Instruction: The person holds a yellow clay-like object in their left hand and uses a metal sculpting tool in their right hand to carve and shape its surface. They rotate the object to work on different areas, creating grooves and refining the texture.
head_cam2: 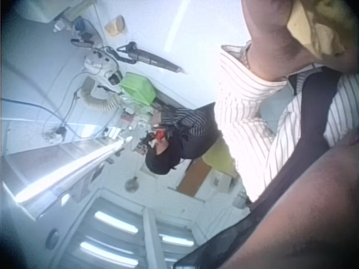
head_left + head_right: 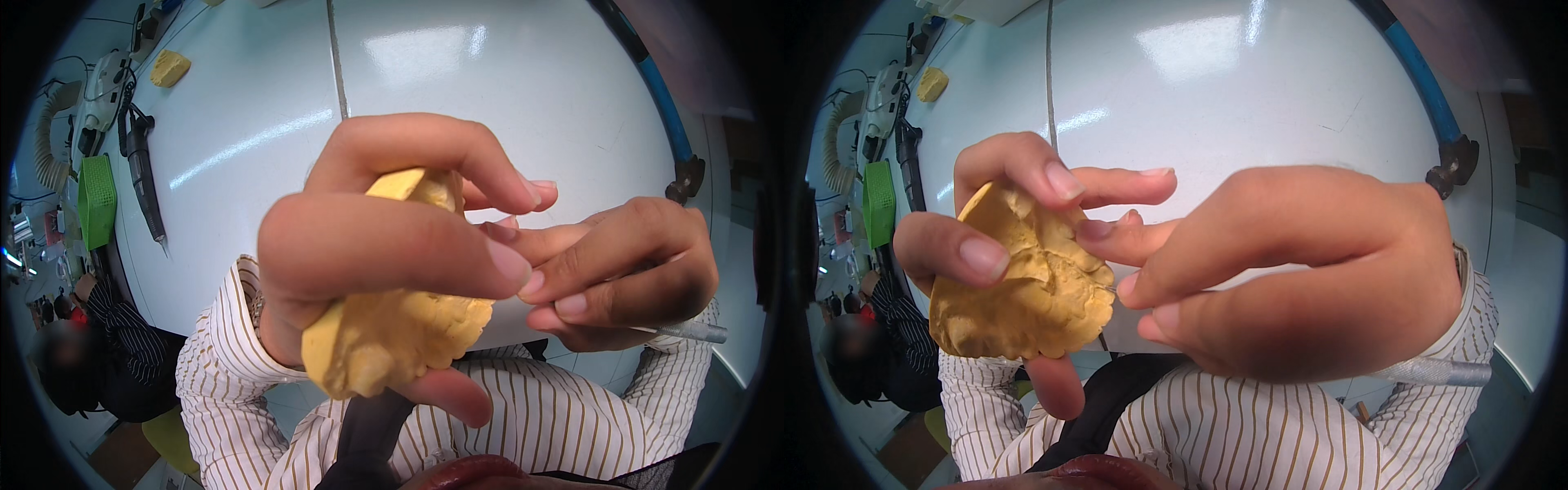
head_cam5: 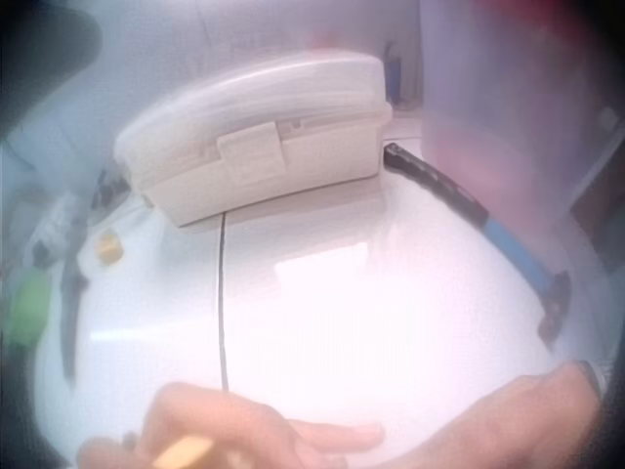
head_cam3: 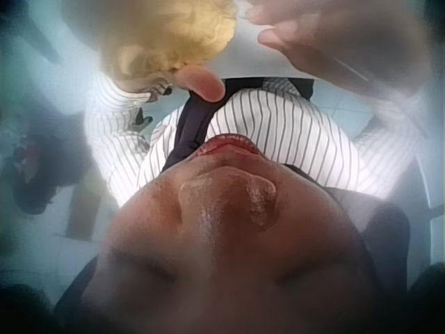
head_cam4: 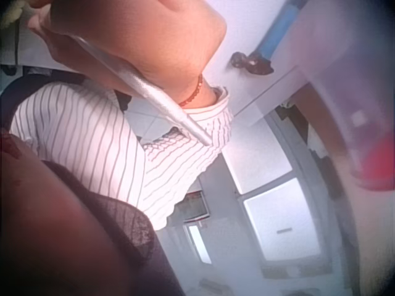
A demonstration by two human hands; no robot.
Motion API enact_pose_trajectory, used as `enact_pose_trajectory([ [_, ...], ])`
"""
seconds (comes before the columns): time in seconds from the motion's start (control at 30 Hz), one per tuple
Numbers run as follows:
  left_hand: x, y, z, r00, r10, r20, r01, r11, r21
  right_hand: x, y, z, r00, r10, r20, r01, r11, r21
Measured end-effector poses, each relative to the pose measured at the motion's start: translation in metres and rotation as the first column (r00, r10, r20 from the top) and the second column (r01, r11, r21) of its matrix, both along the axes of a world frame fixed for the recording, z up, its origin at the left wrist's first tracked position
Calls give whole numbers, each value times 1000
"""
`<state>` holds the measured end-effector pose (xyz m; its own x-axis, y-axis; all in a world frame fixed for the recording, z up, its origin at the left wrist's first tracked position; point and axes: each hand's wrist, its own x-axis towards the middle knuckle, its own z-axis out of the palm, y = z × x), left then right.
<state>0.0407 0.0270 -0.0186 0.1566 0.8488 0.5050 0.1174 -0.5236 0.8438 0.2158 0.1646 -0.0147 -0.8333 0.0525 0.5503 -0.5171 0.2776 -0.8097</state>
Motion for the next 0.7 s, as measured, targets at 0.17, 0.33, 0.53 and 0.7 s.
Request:
enact_pose_trajectory([
  [0.17, 0, 0, 0, 1000, 8, -20, -7, 1000, 11, 1, 0, -1, 1000, -10, 0, 10, 999, 30],
  [0.33, -1, 1, 1, 1000, -7, -4, 7, 1000, 1, 0, -2, 1, 999, -33, 10, 33, 999, 25],
  [0.53, 1, 0, -3, 1000, 20, 2, -20, 1000, 4, 2, -4, -1, 999, -34, 35, 33, 999, 18],
  [0.7, 3, -2, -1, 1000, 4, 31, -4, 1000, 5, 3, -2, 2, 999, -7, 46, 8, 1000, -27],
])
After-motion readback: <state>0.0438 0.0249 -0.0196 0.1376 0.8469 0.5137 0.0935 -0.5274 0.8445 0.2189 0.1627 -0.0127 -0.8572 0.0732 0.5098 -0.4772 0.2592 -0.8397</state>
